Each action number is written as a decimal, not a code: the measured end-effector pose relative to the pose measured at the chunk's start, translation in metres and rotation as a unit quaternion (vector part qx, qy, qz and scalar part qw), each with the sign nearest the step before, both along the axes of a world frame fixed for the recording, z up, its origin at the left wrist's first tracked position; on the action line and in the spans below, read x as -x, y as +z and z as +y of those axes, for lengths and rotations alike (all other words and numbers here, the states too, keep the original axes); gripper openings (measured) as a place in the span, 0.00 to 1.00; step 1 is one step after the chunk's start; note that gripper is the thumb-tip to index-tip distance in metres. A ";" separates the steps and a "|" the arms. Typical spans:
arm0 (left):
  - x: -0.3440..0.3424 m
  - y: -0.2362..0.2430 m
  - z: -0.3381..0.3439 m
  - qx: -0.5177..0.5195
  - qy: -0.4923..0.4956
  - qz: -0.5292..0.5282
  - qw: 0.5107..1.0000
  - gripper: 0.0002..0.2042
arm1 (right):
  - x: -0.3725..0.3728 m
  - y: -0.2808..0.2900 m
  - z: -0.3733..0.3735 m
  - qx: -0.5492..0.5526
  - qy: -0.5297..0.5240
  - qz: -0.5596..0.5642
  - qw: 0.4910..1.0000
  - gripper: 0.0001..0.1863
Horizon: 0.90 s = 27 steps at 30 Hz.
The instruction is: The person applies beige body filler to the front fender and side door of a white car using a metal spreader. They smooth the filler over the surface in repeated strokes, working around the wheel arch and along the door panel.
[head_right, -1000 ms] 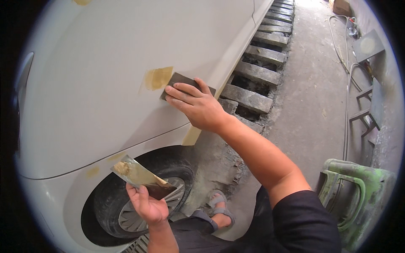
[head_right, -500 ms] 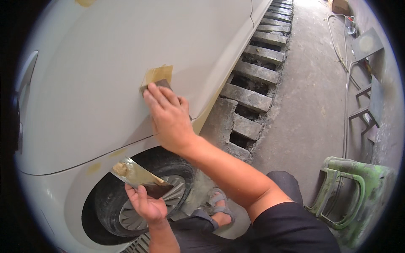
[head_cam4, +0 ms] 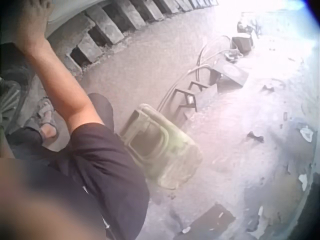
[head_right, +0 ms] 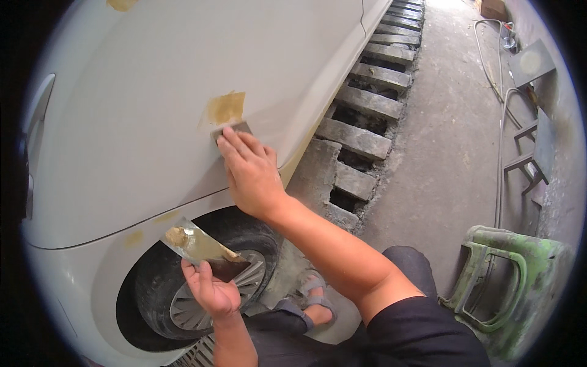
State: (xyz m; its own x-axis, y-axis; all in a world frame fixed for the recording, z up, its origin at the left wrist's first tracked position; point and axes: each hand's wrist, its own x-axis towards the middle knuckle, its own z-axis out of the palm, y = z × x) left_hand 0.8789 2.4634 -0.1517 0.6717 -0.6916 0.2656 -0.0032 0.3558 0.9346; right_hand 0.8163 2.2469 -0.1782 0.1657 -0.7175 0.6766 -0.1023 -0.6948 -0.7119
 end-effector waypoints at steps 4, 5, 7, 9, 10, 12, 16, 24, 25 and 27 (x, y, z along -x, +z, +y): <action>0.003 0.001 -0.005 -0.023 0.004 0.019 1.000 0.22 | 0.038 -0.014 0.021 -0.046 0.092 -0.013 0.995 0.23; 0.004 0.001 -0.006 -0.015 -0.020 0.040 0.999 0.22 | 0.052 -0.016 0.028 -0.065 0.119 -0.034 0.990 0.23; 0.009 0.001 -0.009 -0.022 -0.029 0.076 0.996 0.22 | 0.082 -0.023 0.048 -0.103 0.255 -0.118 0.954 0.23; 0.015 -0.001 -0.011 -0.010 -0.039 0.085 0.996 0.20 | 0.102 -0.034 0.072 -0.141 0.412 -0.179 0.882 0.25; 0.017 -0.001 -0.011 -0.010 -0.041 0.089 0.995 0.20 | 0.106 -0.040 0.083 -0.131 0.441 -0.176 0.870 0.25; 0.018 0.000 -0.010 -0.012 -0.020 0.086 0.996 0.20 | 0.111 -0.053 0.090 -0.080 0.416 -0.083 0.902 0.26; 0.015 -0.003 -0.012 -0.013 -0.004 0.009 1.000 0.18 | 0.121 -0.062 0.084 -0.051 0.246 0.009 0.968 0.23; 0.023 -0.015 -0.013 -0.009 0.022 -0.072 0.997 0.18 | 0.114 -0.026 0.100 0.069 0.138 0.136 0.979 0.20; 0.025 -0.016 -0.013 -0.015 0.027 -0.096 0.995 0.18 | 0.113 -0.027 0.103 0.068 0.141 0.177 0.972 0.19; 0.024 -0.017 -0.012 -0.015 0.034 -0.126 0.991 0.18 | 0.110 -0.038 0.107 0.077 0.171 0.172 0.967 0.19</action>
